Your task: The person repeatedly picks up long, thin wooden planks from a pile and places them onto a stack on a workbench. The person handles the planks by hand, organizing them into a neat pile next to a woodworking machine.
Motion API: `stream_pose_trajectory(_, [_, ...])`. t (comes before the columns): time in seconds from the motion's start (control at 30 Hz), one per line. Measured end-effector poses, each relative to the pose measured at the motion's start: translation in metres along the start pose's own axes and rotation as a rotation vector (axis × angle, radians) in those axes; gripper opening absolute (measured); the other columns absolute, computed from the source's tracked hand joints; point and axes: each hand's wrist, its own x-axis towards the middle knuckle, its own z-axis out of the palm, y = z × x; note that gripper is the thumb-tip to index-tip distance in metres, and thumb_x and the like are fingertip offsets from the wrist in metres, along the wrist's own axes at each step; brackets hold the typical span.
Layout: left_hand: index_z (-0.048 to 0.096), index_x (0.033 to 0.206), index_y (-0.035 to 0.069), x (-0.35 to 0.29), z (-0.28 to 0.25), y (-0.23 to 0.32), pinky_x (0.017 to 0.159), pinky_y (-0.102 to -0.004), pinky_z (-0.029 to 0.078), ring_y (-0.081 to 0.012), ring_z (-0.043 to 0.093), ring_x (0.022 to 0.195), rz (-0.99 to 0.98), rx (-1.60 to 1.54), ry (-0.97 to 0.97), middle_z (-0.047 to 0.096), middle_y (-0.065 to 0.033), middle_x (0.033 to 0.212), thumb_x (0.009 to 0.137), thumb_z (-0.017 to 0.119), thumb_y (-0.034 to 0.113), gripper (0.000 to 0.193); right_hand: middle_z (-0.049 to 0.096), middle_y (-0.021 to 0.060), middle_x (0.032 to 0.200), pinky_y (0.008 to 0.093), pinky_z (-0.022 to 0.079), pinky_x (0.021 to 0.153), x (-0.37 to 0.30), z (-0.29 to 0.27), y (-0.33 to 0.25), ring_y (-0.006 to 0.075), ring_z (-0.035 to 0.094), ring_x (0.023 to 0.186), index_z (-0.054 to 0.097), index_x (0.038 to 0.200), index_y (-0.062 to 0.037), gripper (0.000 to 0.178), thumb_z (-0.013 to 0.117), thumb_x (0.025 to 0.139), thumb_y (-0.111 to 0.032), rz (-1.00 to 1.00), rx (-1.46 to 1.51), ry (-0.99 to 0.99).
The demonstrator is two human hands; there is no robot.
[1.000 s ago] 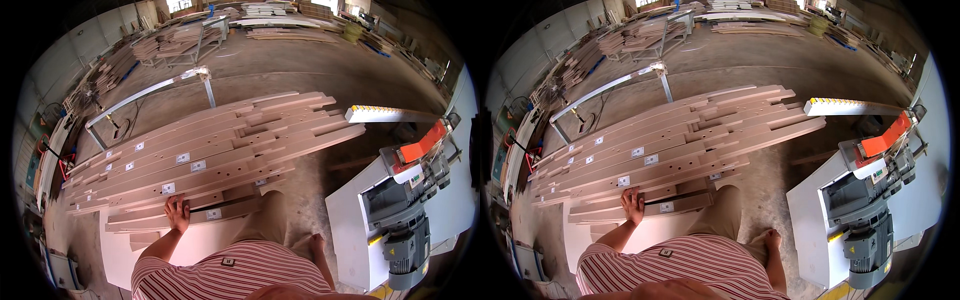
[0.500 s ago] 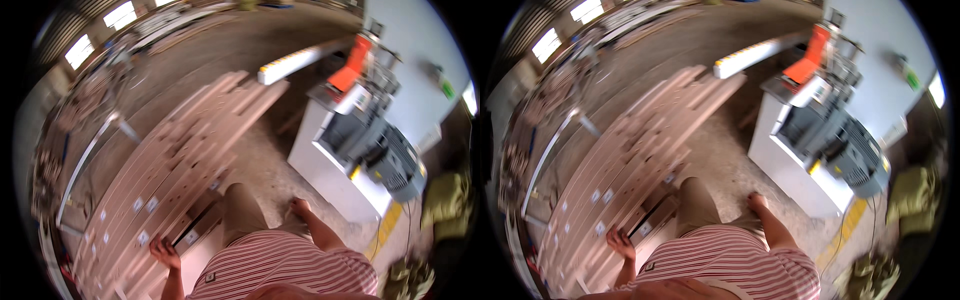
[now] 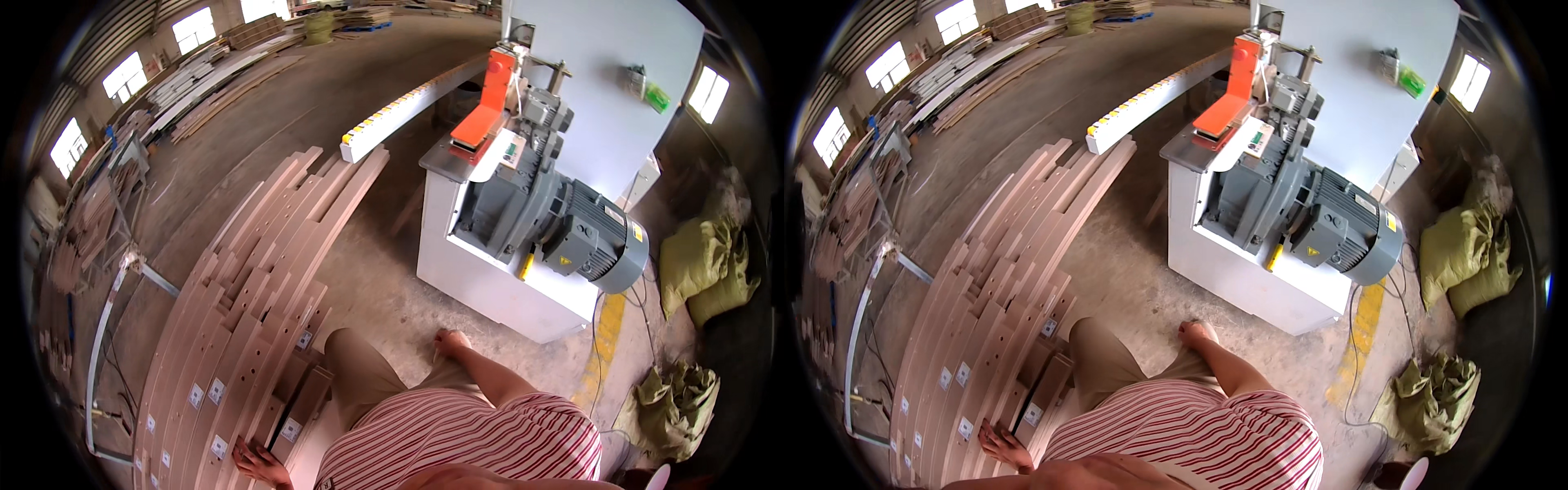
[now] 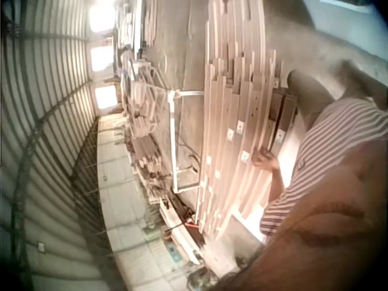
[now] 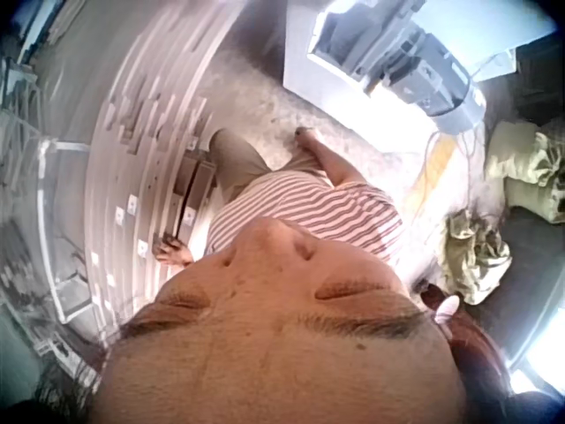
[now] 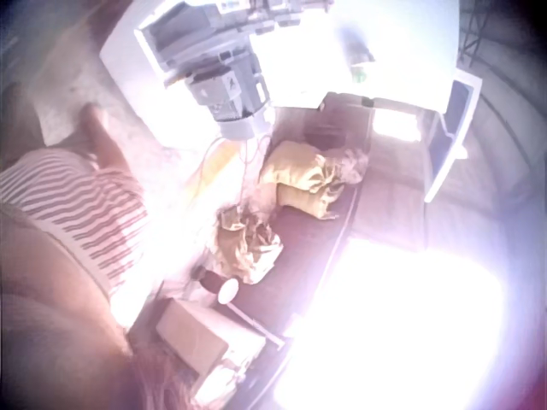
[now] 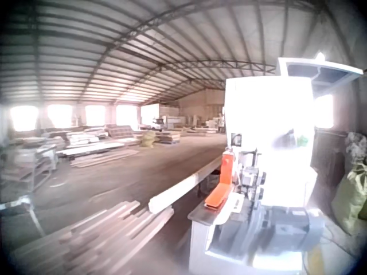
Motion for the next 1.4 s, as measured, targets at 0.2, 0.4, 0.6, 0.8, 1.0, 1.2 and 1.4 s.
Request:
stream_pose_trajectory(0.2, [0.053, 0.132, 0.012, 0.015, 0.009, 0.003, 0.098, -0.0471, 0.037, -0.0357, 0.045, 0.116, 0.088, -0.288, 0.197, 0.048, -0.0162, 0.124, 0.088, 0.058, 0.016, 0.044, 0.071, 0.0111, 0.094, 0.0393, 0.053, 0.077, 0.018, 0.023, 0.03, 0.0272, 0.068, 0.087, 0.072, 0.097, -0.0152, 0.024, 0.063, 0.08, -0.03, -0.076, 0.088, 0.029])
stream_pose_trajectory(0.4, [0.046, 0.136, 0.019, 0.013, -0.009, 0.002, 0.103, -0.0534, 0.03, -0.0391, 0.035, 0.125, -0.048, -0.15, -0.01, 0.042, -0.0139, 0.13, 0.084, 0.057, 0.02, 0.053, 0.071, 0.0119, 0.086, 0.0427, 0.053, 0.074, 0.013, 0.018, 0.017, 0.0303, 0.068, 0.08, 0.071, 0.09, -0.0127, 0.023, 0.062, 0.076, -0.029, -0.166, 0.041, 0.056])
stream_pose_trajectory(0.6, [0.045, 0.137, 0.02, 0.008, -0.006, 0.002, 0.102, -0.0521, 0.03, -0.038, 0.035, 0.126, -0.073, -0.137, -0.025, 0.039, -0.012, 0.133, 0.083, 0.058, 0.021, 0.055, 0.07, 0.0115, 0.078, 0.0371, 0.054, 0.063, 0.03, 0.021, 0.033, 0.0247, 0.068, 0.07, 0.07, 0.088, -0.0079, 0.019, 0.062, 0.08, -0.024, -0.164, 0.2, 0.028])
stream_pose_trajectory(0.8, [0.046, 0.137, 0.021, 0.011, -0.007, 0.007, 0.101, -0.0519, 0.03, -0.0373, 0.035, 0.126, -0.064, -0.147, -0.013, 0.039, -0.0116, 0.133, 0.083, 0.058, 0.021, 0.055, 0.063, 0.0034, 0.069, 0.0239, 0.044, 0.049, 0.069, -0.043, 0.008, 0.0104, 0.057, 0.055, 0.064, 0.09, -0.0058, 0.015, 0.054, 0.091, -0.016, -0.11, 0.908, -0.1])
stream_pose_trajectory(1.0, [0.047, 0.136, 0.02, 0.007, -0.015, 0.001, 0.101, -0.0517, 0.03, -0.0369, 0.035, 0.126, -0.072, -0.143, -0.01, 0.04, -0.0124, 0.132, 0.084, 0.058, 0.021, 0.054, 0.065, 0.0029, 0.085, 0.0253, 0.051, 0.073, 0.053, -0.174, -0.108, 0.0129, 0.062, 0.077, 0.063, 0.093, -0.0059, 0.022, 0.056, 0.096, -0.026, -0.367, 1.371, 0.145])
stream_pose_trajectory(1.2, [0.047, 0.136, 0.017, 0.022, -0.001, 0.006, 0.098, -0.0502, 0.034, -0.0365, 0.039, 0.122, 0.023, -0.21, 0.064, 0.043, -0.0134, 0.129, 0.082, 0.06, 0.015, 0.056, 0.06, 0.01, 0.101, 0.0336, 0.049, 0.09, 0.113, -0.264, -0.091, 0.0221, 0.059, 0.097, 0.053, 0.116, 0.0007, 0.043, 0.049, 0.099, -0.038, -0.363, 1.927, 0.048])
stream_pose_trajectory(1.4, [0.044, 0.139, 0.013, 0.002, 0.018, -0.015, 0.093, -0.0486, 0.032, -0.0349, 0.045, 0.116, 0.013, -0.096, 0.0, 0.049, -0.0142, 0.131, 0.099, 0.043, 0.036, 0.046, 0.059, 0.0098, 0.106, 0.0425, 0.05, 0.087, 0.109, -0.281, -0.16, 0.026, 0.059, 0.096, 0.052, 0.119, -0.0015, 0.043, 0.057, 0.095, -0.037, -0.291, 1.927, 0.246])
